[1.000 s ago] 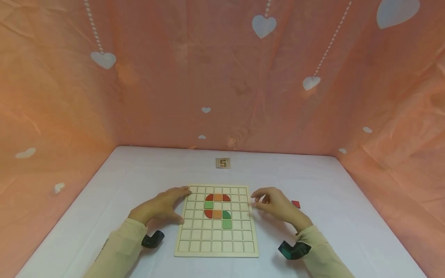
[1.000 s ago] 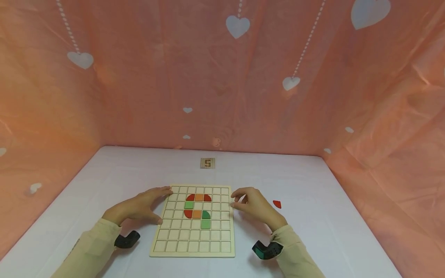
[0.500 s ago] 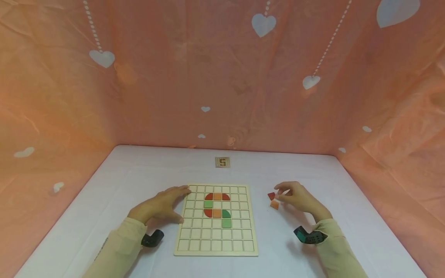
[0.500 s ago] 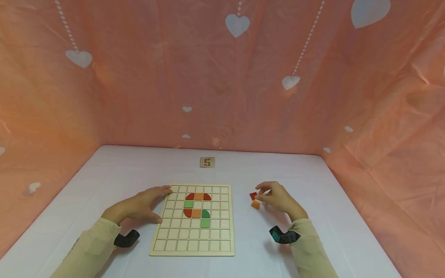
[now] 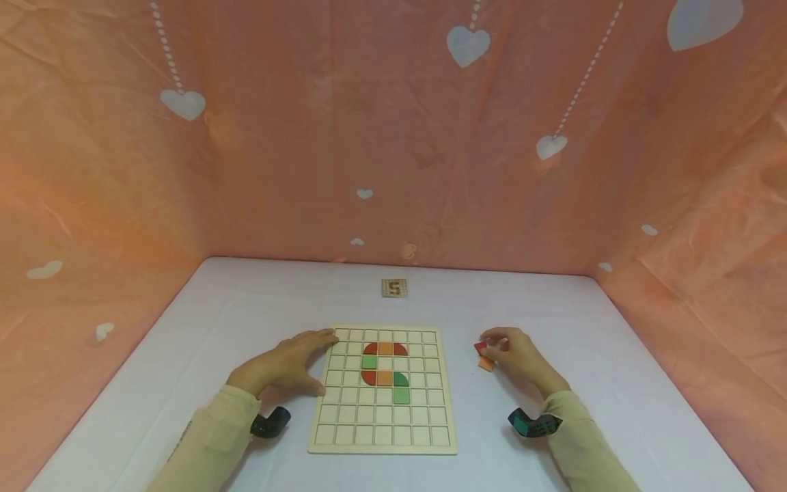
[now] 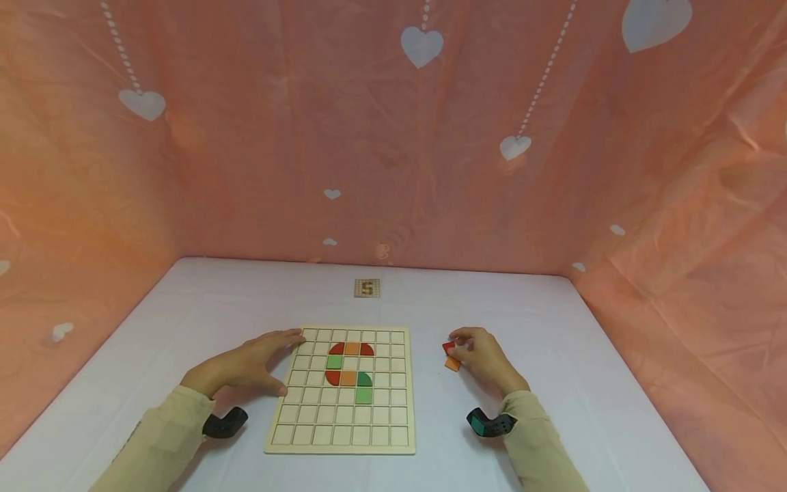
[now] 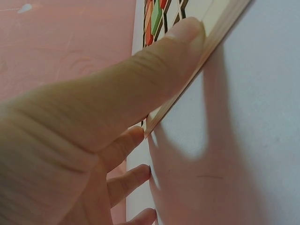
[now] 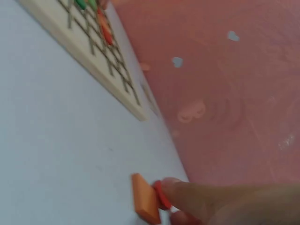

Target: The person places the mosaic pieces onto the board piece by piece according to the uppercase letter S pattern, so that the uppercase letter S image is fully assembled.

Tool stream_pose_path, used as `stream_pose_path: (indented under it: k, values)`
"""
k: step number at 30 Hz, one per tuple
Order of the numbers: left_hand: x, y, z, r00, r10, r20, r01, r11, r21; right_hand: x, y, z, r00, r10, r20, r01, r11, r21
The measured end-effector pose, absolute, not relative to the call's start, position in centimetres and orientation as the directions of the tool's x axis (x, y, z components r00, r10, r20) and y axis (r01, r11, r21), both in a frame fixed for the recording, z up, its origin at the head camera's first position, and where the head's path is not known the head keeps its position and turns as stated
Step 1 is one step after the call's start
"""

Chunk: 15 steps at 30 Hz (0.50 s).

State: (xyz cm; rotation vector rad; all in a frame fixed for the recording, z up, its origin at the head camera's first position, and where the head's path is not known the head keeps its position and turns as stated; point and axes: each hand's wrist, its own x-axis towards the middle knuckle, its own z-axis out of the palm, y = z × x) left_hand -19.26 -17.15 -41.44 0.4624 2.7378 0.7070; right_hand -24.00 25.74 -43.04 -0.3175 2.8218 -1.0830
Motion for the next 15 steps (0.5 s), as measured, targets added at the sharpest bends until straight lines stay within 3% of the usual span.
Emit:
stream_pose_path:
  k: [15]
  values:
    - [-19.3, -17.1, -41.4, -0.904, 0.388, -0.180, 0.252, 0.823, 0.509, -23.9, 24.5, -43.6, -0.978, -0.201, 0.050, -0.185, 0.736, -0.651]
